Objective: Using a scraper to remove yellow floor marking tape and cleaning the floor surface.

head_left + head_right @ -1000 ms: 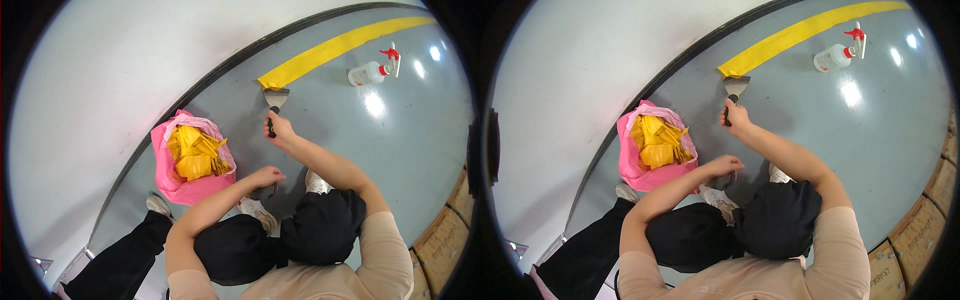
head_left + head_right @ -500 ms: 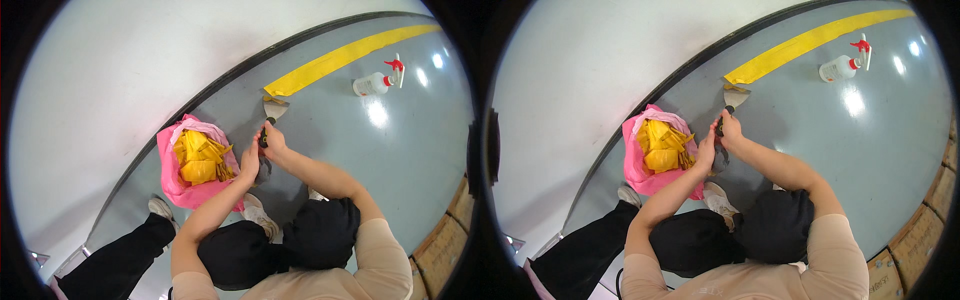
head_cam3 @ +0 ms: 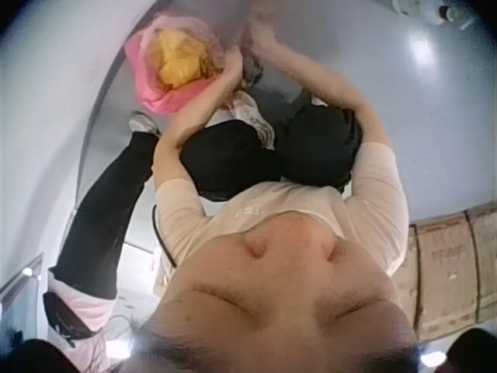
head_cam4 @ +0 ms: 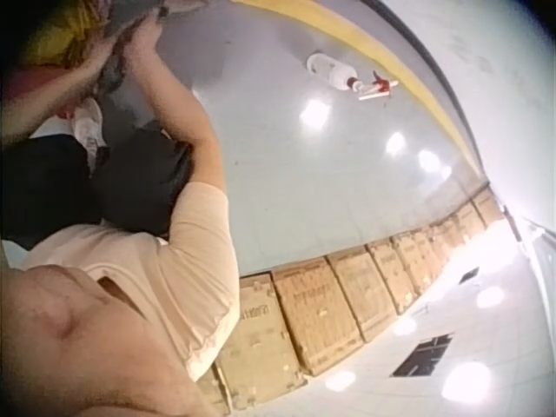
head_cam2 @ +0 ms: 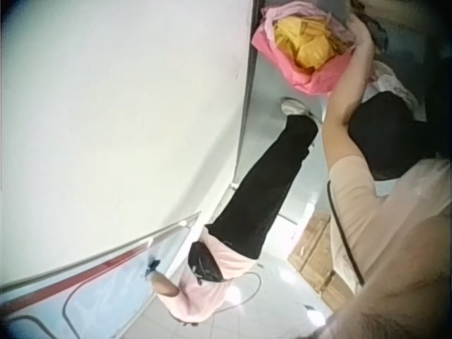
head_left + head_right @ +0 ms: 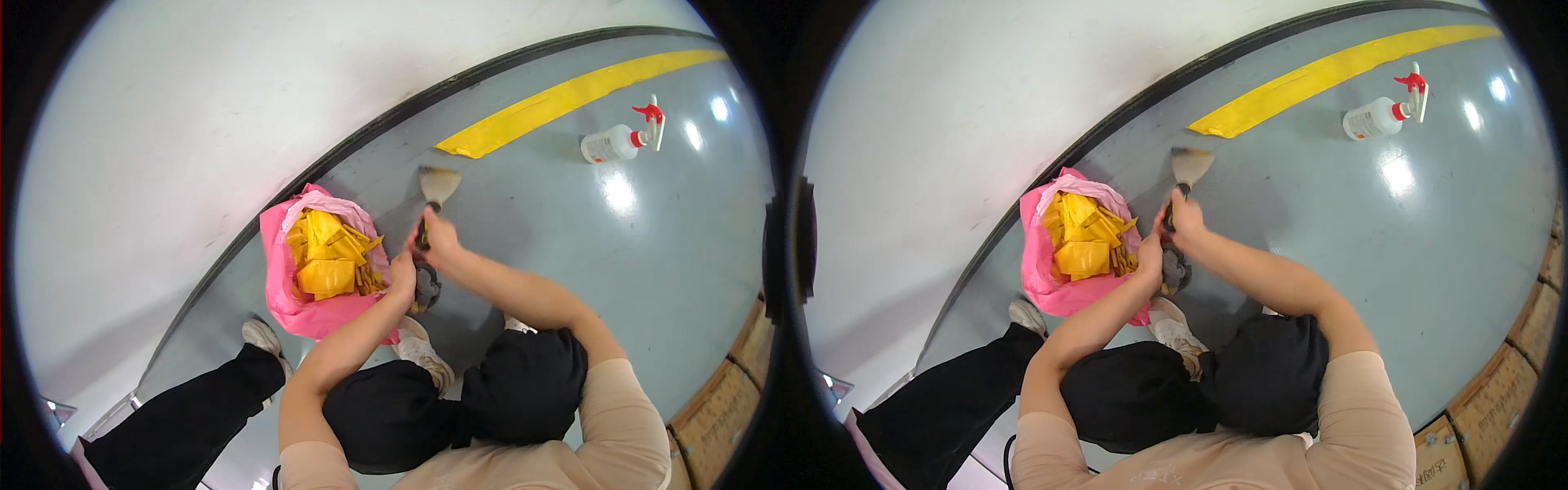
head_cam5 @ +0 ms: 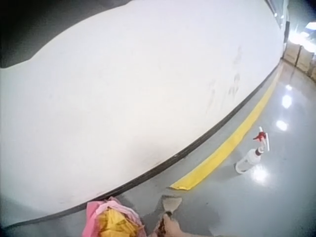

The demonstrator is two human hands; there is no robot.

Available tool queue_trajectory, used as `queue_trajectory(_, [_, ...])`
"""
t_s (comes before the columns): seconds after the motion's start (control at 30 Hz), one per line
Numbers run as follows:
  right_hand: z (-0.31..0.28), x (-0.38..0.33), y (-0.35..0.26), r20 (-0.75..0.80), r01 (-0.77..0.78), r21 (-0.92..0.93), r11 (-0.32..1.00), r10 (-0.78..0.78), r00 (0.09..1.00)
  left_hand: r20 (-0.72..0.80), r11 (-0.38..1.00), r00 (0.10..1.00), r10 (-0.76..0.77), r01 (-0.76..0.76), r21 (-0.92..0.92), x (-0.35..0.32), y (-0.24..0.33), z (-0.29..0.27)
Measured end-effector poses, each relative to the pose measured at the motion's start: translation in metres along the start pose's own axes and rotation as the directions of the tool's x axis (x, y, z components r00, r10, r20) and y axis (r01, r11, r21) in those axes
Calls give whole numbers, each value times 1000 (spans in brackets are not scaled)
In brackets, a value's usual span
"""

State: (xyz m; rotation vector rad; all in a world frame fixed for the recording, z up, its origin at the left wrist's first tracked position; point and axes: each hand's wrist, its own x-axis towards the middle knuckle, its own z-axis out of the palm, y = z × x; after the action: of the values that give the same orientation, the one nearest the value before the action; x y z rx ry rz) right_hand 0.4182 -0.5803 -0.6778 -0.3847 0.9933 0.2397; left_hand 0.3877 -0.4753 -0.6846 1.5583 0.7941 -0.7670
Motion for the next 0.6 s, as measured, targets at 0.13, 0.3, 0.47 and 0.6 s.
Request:
queue_trajectory(0.13, [18, 26, -49, -80, 150, 160, 976, -138, 987, 123, 976, 984, 127, -146, 162, 3, -12, 1])
queue_trajectory(0.3, [3, 23, -36, -36, -46, 127, 991, 51, 998, 114, 972, 978, 172, -187, 140, 6, -15, -4])
queue_trajectory(0.47, [-1, 25, -18, 166, -202, -113, 973, 219, 962, 143, 987, 988, 55, -76, 144, -5, -11, 4])
queue_trajectory(0.6, [18, 48, -49, 174, -11, 9, 1000, 9, 985, 186, 978, 978, 93, -125, 165, 0, -22, 5])
